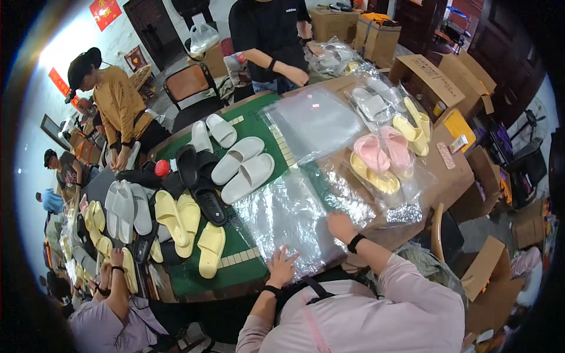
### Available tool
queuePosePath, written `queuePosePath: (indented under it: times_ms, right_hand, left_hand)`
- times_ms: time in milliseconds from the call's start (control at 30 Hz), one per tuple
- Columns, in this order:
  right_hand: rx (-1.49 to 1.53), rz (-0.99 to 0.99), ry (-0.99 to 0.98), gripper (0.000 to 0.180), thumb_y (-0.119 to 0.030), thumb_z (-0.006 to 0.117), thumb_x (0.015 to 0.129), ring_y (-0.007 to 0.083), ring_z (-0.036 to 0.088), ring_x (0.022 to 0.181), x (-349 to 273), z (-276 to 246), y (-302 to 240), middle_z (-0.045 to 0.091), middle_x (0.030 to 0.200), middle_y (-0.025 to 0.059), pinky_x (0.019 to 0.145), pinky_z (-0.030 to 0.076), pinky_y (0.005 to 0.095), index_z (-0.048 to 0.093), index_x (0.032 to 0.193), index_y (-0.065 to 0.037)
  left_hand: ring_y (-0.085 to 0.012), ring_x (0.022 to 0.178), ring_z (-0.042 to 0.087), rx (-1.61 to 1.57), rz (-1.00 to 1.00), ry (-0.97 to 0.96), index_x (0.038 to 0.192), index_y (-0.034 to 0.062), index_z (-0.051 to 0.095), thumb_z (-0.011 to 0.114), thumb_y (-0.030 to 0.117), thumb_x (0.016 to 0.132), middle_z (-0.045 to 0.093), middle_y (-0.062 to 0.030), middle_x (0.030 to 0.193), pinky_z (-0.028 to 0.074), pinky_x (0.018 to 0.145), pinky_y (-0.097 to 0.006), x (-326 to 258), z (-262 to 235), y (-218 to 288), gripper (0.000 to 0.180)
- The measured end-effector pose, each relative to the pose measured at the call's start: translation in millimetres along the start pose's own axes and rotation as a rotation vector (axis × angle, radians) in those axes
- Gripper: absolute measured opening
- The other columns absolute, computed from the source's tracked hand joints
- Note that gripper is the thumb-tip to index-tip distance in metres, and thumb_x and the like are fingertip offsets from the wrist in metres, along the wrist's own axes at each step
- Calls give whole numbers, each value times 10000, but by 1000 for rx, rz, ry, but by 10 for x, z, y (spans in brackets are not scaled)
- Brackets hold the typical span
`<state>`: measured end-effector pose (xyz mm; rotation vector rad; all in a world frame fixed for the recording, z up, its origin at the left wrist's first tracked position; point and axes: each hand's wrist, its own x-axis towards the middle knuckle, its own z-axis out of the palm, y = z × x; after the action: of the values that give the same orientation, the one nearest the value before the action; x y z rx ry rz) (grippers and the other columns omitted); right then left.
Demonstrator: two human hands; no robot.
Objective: The recorder is seen packing and sorting pairs of slippers and sandals into large bags and boxes at a shoe manufacturing facility.
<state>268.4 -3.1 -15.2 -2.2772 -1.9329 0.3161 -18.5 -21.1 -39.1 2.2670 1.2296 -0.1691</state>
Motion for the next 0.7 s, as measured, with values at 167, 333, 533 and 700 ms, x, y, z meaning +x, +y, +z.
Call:
queuePosePath:
  times_ms: [167, 333, 533, 700]
  right_hand:
    - [112, -192, -156, 180, -177, 512, 748, 325, 614, 772, 24, -37, -822, 608, 863, 141, 639, 489, 423, 635, 788, -52]
    - [318, -164, -270, 456, -386, 551, 787, 389, 581, 906, -197, 255, -1350, 574, 1014, 200, 796, 382, 604, 506, 1114, -72]
    - [136, -156, -459, 664, -480, 592, 777, 488, 420, 1130, -341, 153, -1408, 444, 1235, 251, 870, 221, 737, 310, 1359, -329]
    - [-49, -167, -588, 562, -455, 625, 731, 451, 338, 1216, -391, 307, -1404, 373, 1305, 219, 903, 173, 748, 486, 1244, -276]
  left_hand:
    - [-407, 1337, 129, 5, 70, -48, 1264, 347, 469, 548, 207, 791, 186, -133, 1462, 110, 977, -695, -17, -152, 14, 500]
    - [-393, 1304, 225, 0, -6, 81, 1171, 148, 548, 510, 138, 776, 301, -165, 1393, 167, 992, -655, -108, -162, -369, 396]
    - [-378, 1244, 303, -110, -348, 373, 1230, 93, 471, 550, 122, 774, 361, -184, 1328, 260, 977, -567, -383, -387, -1026, 464]
    - [-406, 1210, 343, -196, -480, 505, 1300, 25, 359, 555, 166, 798, 347, -245, 1326, 266, 1007, -505, -437, -666, -1579, 557]
